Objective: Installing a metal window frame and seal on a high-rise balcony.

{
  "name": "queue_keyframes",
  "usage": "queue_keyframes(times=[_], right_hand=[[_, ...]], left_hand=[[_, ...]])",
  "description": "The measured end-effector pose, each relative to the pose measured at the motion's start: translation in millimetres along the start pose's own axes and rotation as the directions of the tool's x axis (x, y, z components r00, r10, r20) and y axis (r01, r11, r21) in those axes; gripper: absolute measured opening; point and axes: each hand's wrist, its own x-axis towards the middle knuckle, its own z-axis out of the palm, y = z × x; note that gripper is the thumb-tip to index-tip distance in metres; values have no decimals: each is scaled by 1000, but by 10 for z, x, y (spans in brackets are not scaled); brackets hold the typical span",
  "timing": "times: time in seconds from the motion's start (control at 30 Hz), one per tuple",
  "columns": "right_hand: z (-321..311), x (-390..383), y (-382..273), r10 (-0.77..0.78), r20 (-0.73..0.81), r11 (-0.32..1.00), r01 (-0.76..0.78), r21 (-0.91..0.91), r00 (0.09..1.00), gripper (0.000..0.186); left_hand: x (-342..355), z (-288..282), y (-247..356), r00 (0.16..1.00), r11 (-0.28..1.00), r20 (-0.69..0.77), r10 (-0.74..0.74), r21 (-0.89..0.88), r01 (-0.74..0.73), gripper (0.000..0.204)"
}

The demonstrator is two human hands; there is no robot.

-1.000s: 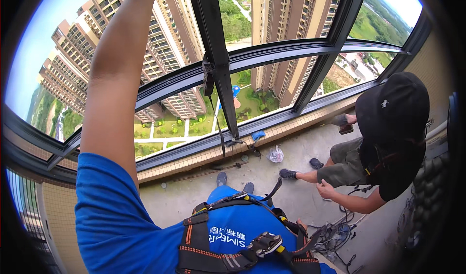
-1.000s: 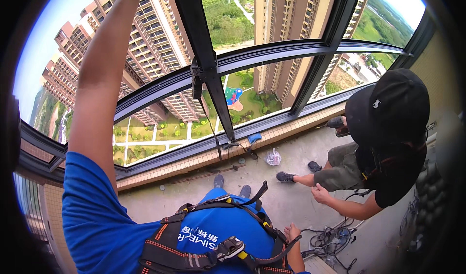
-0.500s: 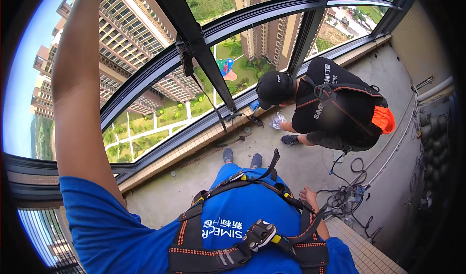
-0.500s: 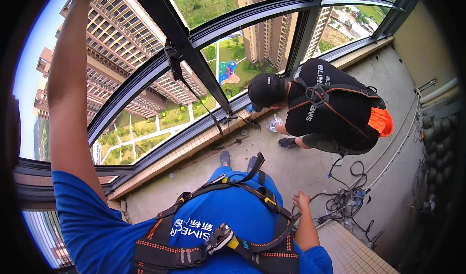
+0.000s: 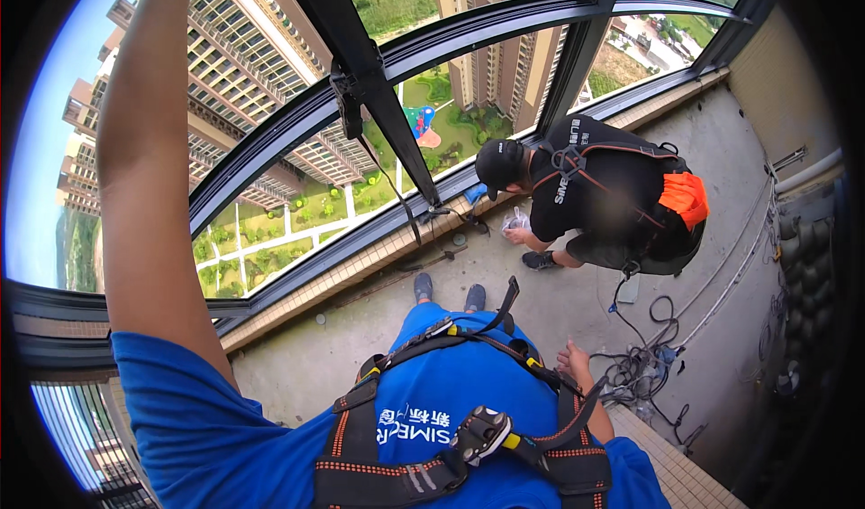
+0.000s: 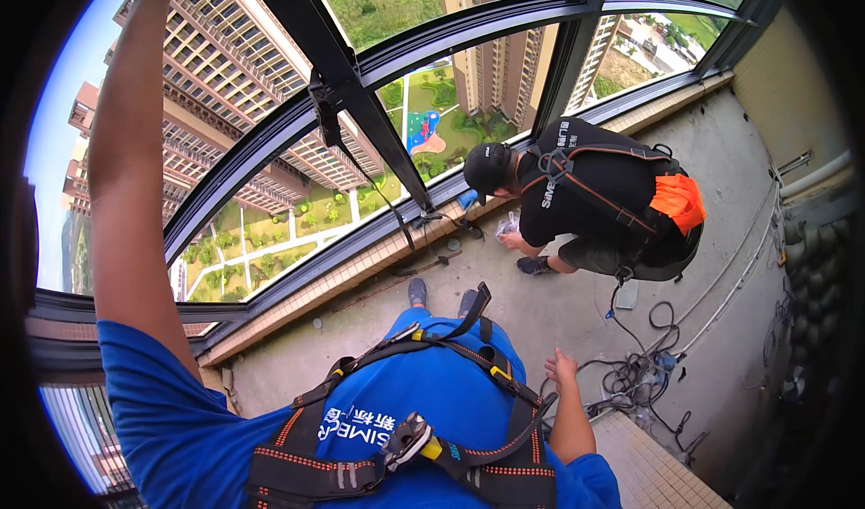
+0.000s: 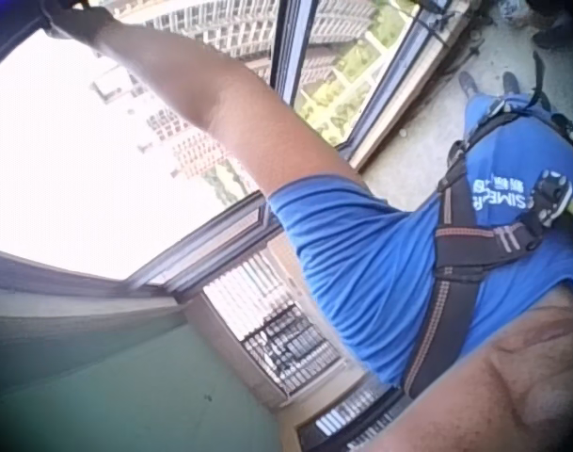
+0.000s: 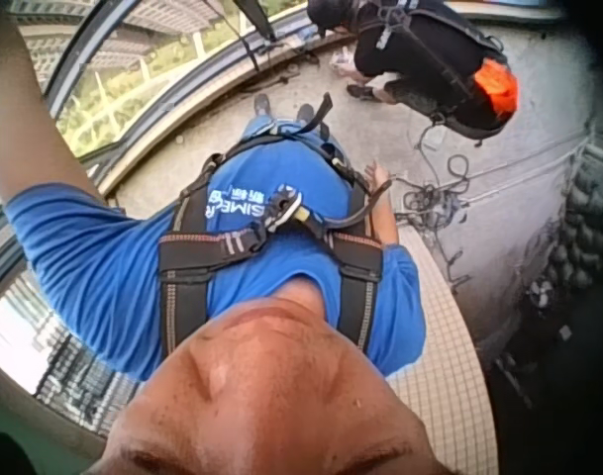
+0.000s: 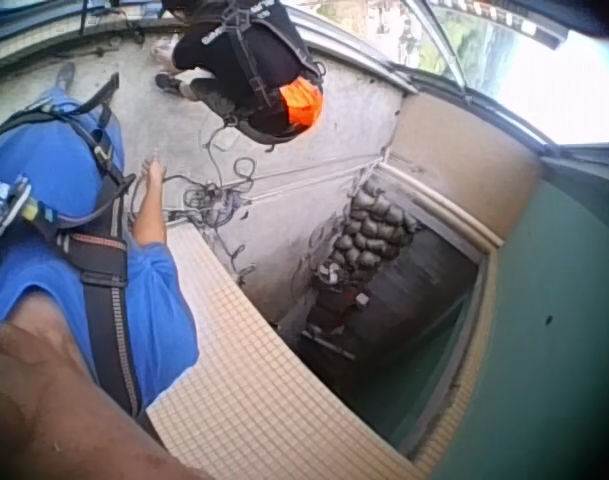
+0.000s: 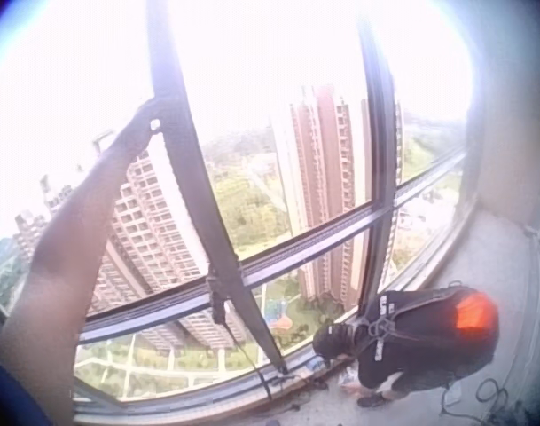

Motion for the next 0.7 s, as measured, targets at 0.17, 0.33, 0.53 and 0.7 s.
queue_keyframes(times=[0.17,0.33,0.53,0.7], right_hand=[[333,556,-204,-116,78,984,126,-129,990,49],[823,489,-812,-98,124,982,116,-149,987,47],[1096,524,-1129,-124,162,979,147,-138,979,46],[1251,586,-1333,-131,181,979,156,-130,975,45]], left_hand=[[-465,-96,698,934,992,-358,-16,111,59,103],[-640,144,494,956,992,-285,-71,-116,39,115],[-697,259,595,955,993,-290,-68,-117,35,109],[-646,188,504,954,990,-285,-95,-125,61,110]])
